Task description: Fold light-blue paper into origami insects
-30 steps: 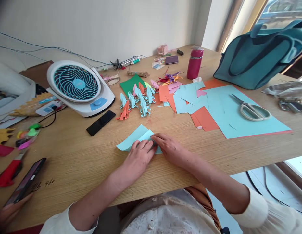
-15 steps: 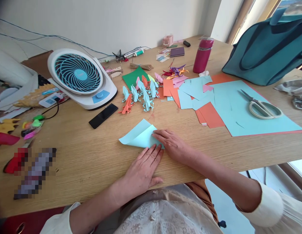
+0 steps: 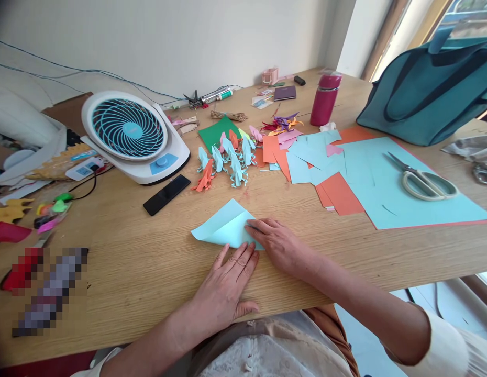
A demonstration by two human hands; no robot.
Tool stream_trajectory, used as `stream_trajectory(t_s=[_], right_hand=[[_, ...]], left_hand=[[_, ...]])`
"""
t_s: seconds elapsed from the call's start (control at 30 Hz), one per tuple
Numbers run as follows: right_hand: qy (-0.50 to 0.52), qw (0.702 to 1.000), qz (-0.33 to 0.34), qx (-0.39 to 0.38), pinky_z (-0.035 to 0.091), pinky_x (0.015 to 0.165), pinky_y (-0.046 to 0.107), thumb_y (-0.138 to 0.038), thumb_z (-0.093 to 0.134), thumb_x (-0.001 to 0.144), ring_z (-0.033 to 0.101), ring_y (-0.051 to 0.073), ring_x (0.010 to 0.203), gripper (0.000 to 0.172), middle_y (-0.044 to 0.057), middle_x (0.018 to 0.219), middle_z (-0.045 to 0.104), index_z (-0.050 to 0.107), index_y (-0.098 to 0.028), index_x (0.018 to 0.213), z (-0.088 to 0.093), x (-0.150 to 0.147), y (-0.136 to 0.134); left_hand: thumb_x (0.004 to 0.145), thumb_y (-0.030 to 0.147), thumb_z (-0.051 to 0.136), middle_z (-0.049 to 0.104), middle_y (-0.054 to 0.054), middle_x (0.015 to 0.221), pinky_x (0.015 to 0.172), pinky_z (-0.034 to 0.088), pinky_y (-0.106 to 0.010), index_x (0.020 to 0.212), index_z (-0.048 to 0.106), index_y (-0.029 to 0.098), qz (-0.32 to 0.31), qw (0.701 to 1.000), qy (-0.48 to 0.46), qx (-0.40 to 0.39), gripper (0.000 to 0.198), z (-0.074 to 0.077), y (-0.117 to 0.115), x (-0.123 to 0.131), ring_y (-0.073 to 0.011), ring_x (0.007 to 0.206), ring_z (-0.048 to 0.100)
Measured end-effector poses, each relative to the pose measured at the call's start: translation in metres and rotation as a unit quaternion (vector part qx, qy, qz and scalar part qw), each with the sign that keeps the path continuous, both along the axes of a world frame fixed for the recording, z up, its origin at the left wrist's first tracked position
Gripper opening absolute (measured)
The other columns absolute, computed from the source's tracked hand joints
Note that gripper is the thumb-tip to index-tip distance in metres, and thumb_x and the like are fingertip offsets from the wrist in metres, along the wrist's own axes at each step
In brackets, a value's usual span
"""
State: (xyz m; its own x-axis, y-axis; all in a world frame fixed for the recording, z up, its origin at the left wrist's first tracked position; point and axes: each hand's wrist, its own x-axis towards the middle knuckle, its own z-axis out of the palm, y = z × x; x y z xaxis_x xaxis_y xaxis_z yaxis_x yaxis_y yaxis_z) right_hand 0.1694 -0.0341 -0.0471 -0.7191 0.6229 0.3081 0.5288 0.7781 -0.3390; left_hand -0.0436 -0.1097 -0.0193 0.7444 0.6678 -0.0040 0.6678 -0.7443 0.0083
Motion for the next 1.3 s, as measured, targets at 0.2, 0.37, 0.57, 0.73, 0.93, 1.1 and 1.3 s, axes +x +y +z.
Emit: stream_trajectory(t_s=[0.2,0.37,0.57,0.73,0.93,1.1,1.3], right_hand=[[-0.024,0.999,-0.021,0.007,0.038,0.097,0.044,-0.01,0.042,0.091,0.054,0.027,0.118,0.047,0.014,0.143,0.053,0.052,-0.016,0.137,0.003,0.001,-0.002],[-0.078,0.996,-0.038,0.02,0.036,0.087,0.039,-0.005,0.048,0.084,0.059,0.024,0.099,0.034,0.013,0.119,0.065,0.062,-0.015,0.113,0.028,-0.013,0.001],[-0.124,0.987,-0.098,0.036,0.034,0.073,0.037,-0.009,0.054,0.082,0.05,0.024,0.079,0.008,0.011,0.088,0.059,0.059,-0.015,0.083,0.031,-0.038,0.011],[-0.048,0.994,-0.089,0.033,0.036,0.077,0.035,-0.007,0.054,0.079,0.043,0.024,0.082,0.01,0.011,0.09,0.054,0.055,-0.016,0.084,0.006,-0.035,0.016],[-0.036,0.994,-0.093,0.04,0.036,0.078,0.036,-0.006,0.05,0.082,0.043,0.024,0.083,0.012,0.011,0.091,0.053,0.054,-0.016,0.085,0.002,-0.034,0.017],[-0.026,0.995,-0.091,0.041,0.036,0.077,0.036,-0.007,0.044,0.088,0.043,0.024,0.082,0.014,0.011,0.091,0.052,0.055,-0.015,0.086,0.003,-0.034,0.016],[-0.027,0.995,-0.084,0.036,0.035,0.078,0.036,-0.008,0.043,0.09,0.043,0.024,0.084,0.015,0.012,0.093,0.053,0.056,-0.015,0.089,0.001,-0.033,0.017]], left_hand=[[0.091,0.071,0.028,0.034,-0.018,0.156,0.119,0.016,-0.048,0.145,0.037,0.007,-0.006,1.0,-0.006,-0.003,0.085,0.001,0.004,-0.002,-0.0299,0.146,0.028],[0.088,0.072,0.035,0.036,-0.02,0.154,0.119,0.016,-0.049,0.144,0.038,0.006,0.0,1.0,-0.01,-0.013,0.087,0.001,0.002,0.001,-0.0318,0.145,0.03],[0.088,0.072,0.038,0.041,-0.019,0.152,0.12,0.014,-0.048,0.146,0.035,0.005,0.008,0.999,-0.017,-0.027,0.089,0.005,0.002,0.003,-0.0313,0.144,0.032],[0.092,0.069,0.03,0.034,-0.018,0.156,0.12,0.011,-0.051,0.151,0.028,0.007,-0.003,1.0,-0.011,-0.019,0.085,0.004,0.004,-0.004,-0.0286,0.147,0.025],[0.093,0.069,0.022,0.03,-0.018,0.158,0.12,0.007,-0.055,0.151,0.028,0.007,-0.003,1.0,0.005,0.004,0.085,0.004,0.002,-0.014,-0.0271,0.149,0.022],[0.091,0.071,0.02,0.031,-0.019,0.157,0.119,0.005,-0.057,0.147,0.035,0.006,0.005,0.999,0.021,0.034,0.087,0.003,0.0,-0.013,-0.0284,0.147,0.024],[0.09,0.073,0.022,0.038,-0.019,0.154,0.12,0.007,-0.057,0.145,0.04,0.005,0.013,0.998,0.021,0.063,0.09,0.005,-0.001,-0.013,-0.0293,0.145,0.03]])
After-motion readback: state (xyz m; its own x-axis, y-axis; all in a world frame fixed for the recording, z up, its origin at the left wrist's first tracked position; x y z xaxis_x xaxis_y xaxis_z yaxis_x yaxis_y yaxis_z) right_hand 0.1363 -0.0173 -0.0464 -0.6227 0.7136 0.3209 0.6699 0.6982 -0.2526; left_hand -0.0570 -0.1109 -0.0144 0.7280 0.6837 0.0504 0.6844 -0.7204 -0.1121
